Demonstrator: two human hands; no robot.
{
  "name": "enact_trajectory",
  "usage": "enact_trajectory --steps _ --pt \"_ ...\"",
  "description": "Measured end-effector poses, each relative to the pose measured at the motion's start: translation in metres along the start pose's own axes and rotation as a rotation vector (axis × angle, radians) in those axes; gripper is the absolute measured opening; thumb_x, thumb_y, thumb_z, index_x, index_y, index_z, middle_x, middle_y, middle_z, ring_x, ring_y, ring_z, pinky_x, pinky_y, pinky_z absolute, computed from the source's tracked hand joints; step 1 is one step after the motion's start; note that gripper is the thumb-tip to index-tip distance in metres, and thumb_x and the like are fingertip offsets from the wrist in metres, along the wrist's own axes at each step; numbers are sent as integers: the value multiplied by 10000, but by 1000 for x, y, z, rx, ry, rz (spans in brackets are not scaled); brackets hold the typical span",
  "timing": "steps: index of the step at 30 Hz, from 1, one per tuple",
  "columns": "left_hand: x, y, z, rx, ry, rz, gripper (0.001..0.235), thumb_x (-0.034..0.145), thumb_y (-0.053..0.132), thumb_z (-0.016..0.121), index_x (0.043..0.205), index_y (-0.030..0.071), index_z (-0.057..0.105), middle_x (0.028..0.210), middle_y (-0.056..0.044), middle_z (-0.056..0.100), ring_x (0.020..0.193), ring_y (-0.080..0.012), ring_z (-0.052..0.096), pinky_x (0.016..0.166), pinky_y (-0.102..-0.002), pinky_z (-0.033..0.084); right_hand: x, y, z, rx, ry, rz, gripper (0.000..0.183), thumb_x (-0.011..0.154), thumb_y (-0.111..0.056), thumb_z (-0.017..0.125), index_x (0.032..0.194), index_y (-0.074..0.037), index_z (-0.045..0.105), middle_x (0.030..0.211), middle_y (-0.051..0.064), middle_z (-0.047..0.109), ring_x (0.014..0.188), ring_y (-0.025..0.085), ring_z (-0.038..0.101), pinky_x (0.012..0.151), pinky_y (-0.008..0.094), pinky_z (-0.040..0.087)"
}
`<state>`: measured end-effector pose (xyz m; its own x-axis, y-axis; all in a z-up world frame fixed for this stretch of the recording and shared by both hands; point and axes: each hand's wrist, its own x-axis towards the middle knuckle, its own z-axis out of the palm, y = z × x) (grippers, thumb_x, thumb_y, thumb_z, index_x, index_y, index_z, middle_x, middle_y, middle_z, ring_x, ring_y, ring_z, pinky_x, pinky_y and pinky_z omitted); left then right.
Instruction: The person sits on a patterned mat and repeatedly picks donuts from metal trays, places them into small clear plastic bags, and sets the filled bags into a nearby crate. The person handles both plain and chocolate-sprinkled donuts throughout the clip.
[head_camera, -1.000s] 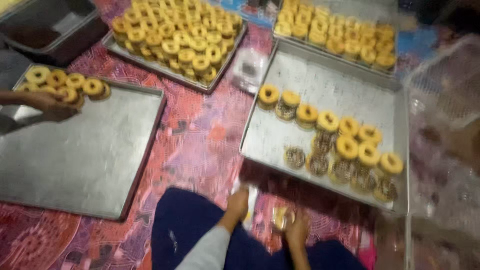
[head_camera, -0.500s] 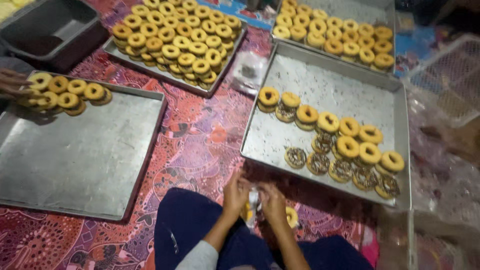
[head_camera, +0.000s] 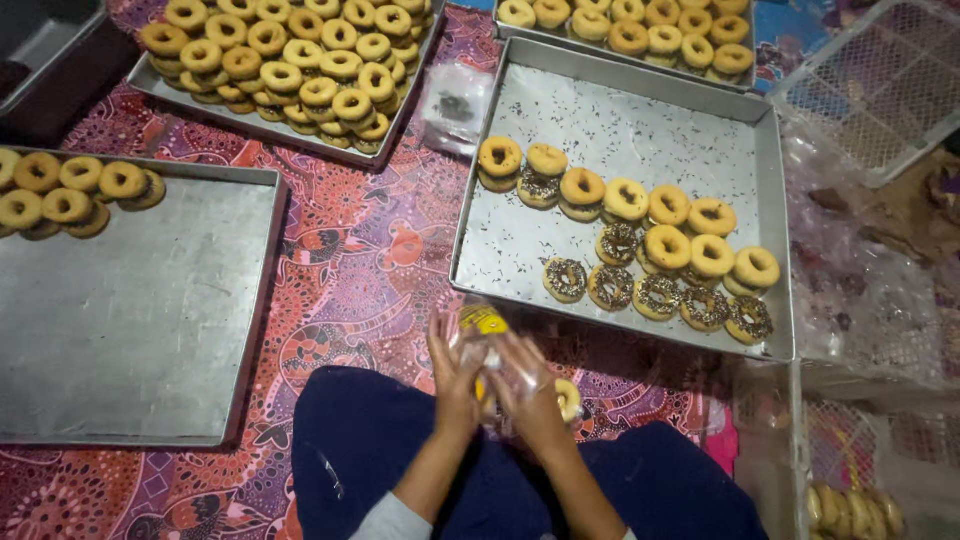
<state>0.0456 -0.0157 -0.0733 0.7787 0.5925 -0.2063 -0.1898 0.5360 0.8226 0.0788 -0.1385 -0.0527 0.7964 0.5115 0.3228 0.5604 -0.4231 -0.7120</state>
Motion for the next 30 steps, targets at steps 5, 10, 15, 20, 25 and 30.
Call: enact_trajectory --steps 5,10,15,20,25,30 --pt "61 -23 -21 -588 -165 -185 183 1006 -105 597 1133 24 572 1108 -155 631 1006 -314 659 981 -518 589 30 11 -36 353 -254 330 355 904 -288 697 1147 -55 811 1027 178 812 890 296 757 787 448 634" --pt "81 -13 -31 -688 42 -330 64 985 75 606 1047 90 600 1004 -96 661 949 -262 681 971 -539 577 118 63 -104 -730 -210 349 867 656 -505 891 1390 -133 617 1419 198 566 1244 379 554 1081 623 360" --pt "84 5 -29 -881 88 -434 315 1032 347 522 1049 46 613 965 -169 679 943 -348 671 1026 -617 516 144 72 -106 -698 -390 420 869 604 -425 987 1366 -193 640 1632 220 320 1497 441 263 1132 656 166" --pt "94 2 -40 -1030 121 -405 377 1050 402 480 1085 55 622 1009 -185 681 985 -365 657 1061 -641 471 93 41 -94 113 -167 532 826 681 -240 901 1423 -77 574 1359 172 671 1252 275 646 1083 421 508" --pt "89 5 -27 -1020 175 -394 446 1059 466 431 1125 69 623 1060 -211 677 1035 -351 652 1055 -589 468 45 -12 -72 678 -212 557 707 693 -57 854 1360 -35 620 1249 164 722 1102 253 692 984 380 569" --pt "59 8 -5 -796 -19 -130 448 1047 468 437 1230 93 600 1115 -191 670 1099 -358 654 1069 -611 485 44 -58 -38 14 3 226 601 707 -174 873 1278 -69 718 1100 137 705 1027 268 689 911 379 552"
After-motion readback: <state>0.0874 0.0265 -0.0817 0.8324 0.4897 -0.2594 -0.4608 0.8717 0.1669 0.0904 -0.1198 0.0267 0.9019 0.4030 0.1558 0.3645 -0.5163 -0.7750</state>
